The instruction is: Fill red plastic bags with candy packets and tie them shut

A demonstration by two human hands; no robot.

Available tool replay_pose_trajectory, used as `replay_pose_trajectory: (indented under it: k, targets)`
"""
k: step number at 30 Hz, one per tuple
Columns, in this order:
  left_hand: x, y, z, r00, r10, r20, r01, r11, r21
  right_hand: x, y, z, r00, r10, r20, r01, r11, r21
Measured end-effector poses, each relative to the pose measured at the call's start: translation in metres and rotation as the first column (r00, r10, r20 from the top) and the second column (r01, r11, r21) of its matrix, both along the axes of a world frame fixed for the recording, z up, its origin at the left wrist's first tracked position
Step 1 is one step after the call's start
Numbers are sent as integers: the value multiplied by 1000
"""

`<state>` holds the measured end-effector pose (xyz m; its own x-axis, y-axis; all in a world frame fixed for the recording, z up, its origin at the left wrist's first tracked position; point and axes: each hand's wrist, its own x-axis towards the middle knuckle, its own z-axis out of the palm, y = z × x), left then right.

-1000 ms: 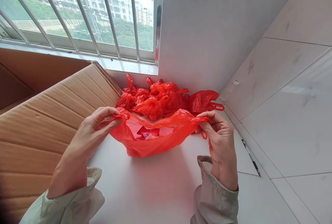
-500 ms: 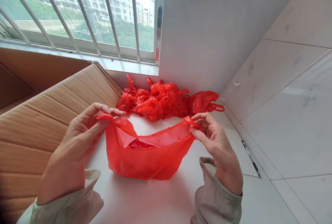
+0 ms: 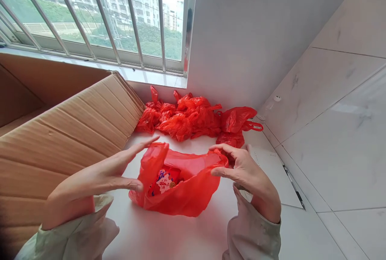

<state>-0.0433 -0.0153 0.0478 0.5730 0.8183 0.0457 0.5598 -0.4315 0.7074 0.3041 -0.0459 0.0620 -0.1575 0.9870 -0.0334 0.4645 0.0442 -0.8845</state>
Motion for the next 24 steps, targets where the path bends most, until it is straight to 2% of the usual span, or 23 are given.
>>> replay_pose_trajectory:
  k: [2, 3, 5, 6, 8, 9, 11, 13, 14, 16, 17, 18, 21, 22, 23, 24]
  targets:
    - [10, 0, 4, 998, -47, -48, 44, 997, -66, -4, -1, 2, 997, 27, 71, -27, 1000, 8]
    - [15, -1, 7, 995, -92, -41, 88, 992, -88, -7, -2, 4, 997, -8, 72, 5, 999, 43]
    - [26, -1, 10, 987, -153, 50, 158, 980, -117, -14, -7, 9, 985, -170, -21, 171, 974, 150]
    - [31, 0, 11, 980, -148, 135, 167, 975, -146, -18, -9, 10, 958, -269, -99, 284, 937, 201]
    - [41, 3, 11, 931, -32, 364, 134, 957, -258, -22, -12, 11, 868, -422, -263, 488, 824, 289]
    - [45, 5, 10, 872, 69, 485, 109, 938, -329, -22, -12, 11, 833, -454, -315, 545, 773, 326]
    - [53, 9, 7, 700, 272, 660, 80, 889, -451, -18, -8, 7, 833, -432, -346, 550, 714, 433]
    - [60, 12, 5, 565, 407, 717, 51, 851, -523, -12, -3, 2, 848, -401, -347, 531, 632, 564]
    - [65, 12, 4, 540, 444, 715, 36, 837, -546, -9, 0, 0, 840, -411, -356, 541, 571, 617]
    - [73, 12, 2, 551, 471, 689, -10, 829, -559, -4, 4, -3, 795, -463, -393, 590, 437, 678]
    - [78, 12, 0, 576, 468, 670, -47, 837, -544, -3, 5, -3, 781, -489, -389, 599, 409, 688]
    - [83, 12, -2, 606, 461, 649, -94, 851, -516, -4, 4, -3, 790, -505, -347, 579, 431, 692]
    - [94, 12, -10, 698, 450, 557, -243, 880, -407, -9, 0, 2, 864, -499, -59, 407, 625, 666]
    - [96, 12, -13, 724, 456, 518, -284, 881, -378, -12, -2, 4, 865, -502, 22, 365, 658, 659]
    - [97, 11, -14, 747, 462, 479, -318, 880, -353, -15, -4, 6, 855, -515, 66, 345, 658, 670]
    - [98, 11, -14, 765, 463, 448, -341, 881, -328, -18, -7, 8, 843, -534, 70, 341, 630, 698]
